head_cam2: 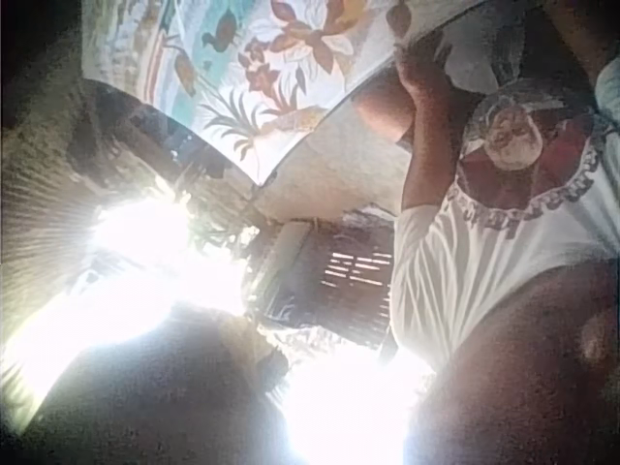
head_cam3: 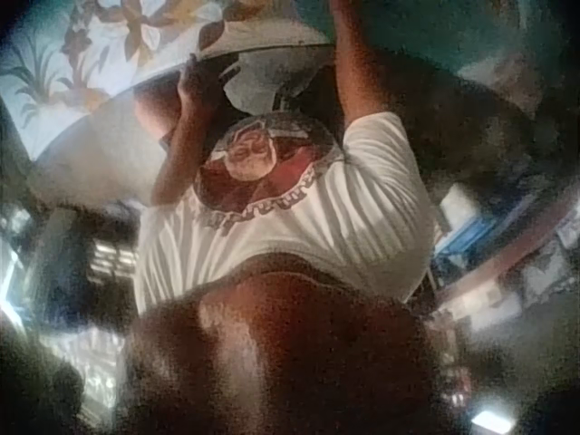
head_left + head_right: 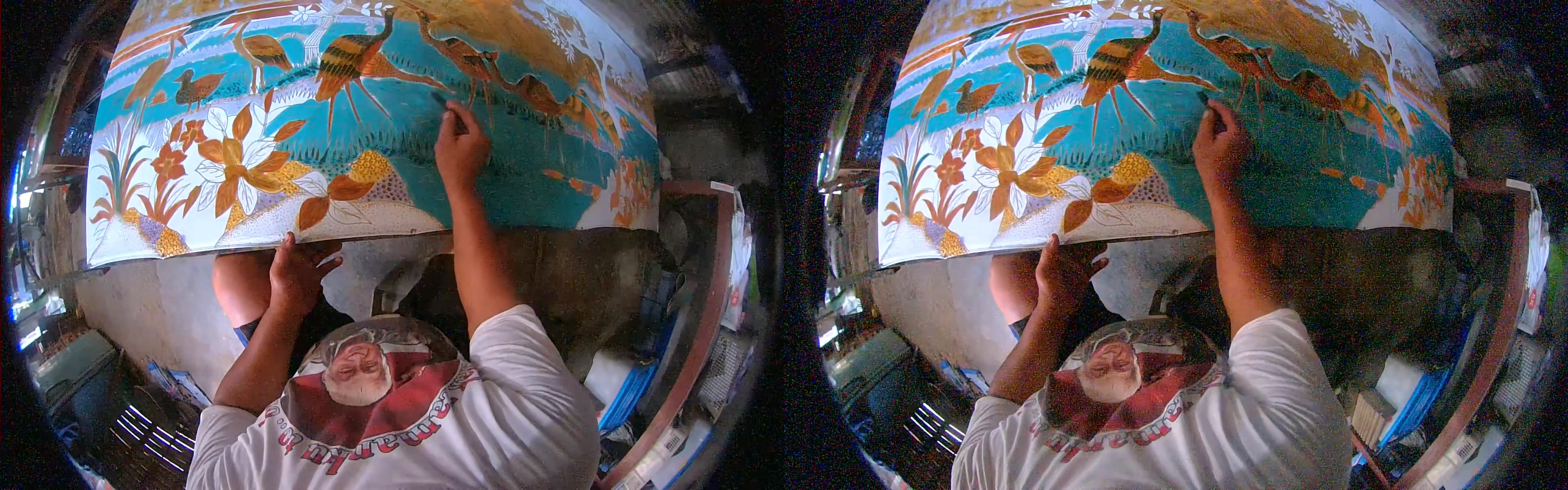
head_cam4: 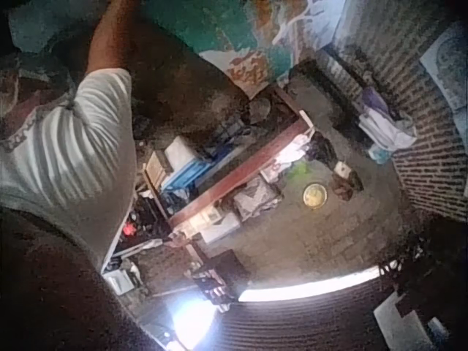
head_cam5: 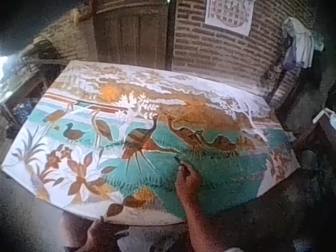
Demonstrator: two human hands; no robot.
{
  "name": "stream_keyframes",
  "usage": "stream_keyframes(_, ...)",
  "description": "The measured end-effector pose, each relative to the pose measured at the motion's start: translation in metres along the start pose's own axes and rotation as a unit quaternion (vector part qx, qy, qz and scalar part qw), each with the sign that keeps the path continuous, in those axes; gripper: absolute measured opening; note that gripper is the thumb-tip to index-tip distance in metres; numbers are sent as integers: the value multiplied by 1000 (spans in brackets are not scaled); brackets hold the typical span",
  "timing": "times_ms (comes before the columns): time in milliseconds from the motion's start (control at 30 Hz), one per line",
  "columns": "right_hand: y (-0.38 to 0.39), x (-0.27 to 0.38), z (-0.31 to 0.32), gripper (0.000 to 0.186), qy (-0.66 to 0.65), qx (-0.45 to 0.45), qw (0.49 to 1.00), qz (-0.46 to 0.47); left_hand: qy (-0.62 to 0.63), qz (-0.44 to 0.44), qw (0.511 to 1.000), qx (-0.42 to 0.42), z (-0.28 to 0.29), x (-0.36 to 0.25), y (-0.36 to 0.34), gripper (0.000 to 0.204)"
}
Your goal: Apply wax or paint to batik fabric using a small brush.
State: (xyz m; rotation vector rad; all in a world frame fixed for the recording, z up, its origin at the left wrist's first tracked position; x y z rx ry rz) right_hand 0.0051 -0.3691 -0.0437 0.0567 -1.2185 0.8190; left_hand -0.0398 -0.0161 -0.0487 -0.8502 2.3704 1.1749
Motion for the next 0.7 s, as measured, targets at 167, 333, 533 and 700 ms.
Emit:
stream_keyframes(167, -8, -8, 9, 20, -16, 7, 999, -50, 9, 11, 1000, -15, -1, 0, -1, 78)
stream_keyframes(333, -4, -9, -10, 21, -47, 25, 998, -18, 14, 12, 1000, -25, 2, 1, -2, 78)
stream_keyframes(533, -6, -14, -18, 22, -43, 15, 998, -34, 16, 7, 1000, -14, 4, 2, -5, 77)
stream_keyframes(700, -1, -24, -4, 23, -7, 29, 999, -40, 2, 4, 1000, -17, 4, 2, -2, 77)
Point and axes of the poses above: each hand's wrist, its own y-axis away from the middle knuckle, its own z-axis out of the back of the hand, x = y × z, the point moved 2 cm from there along -y, towards the middle knuckle, and after that the axes turned 1 degree about y, right-handed, at the moved point
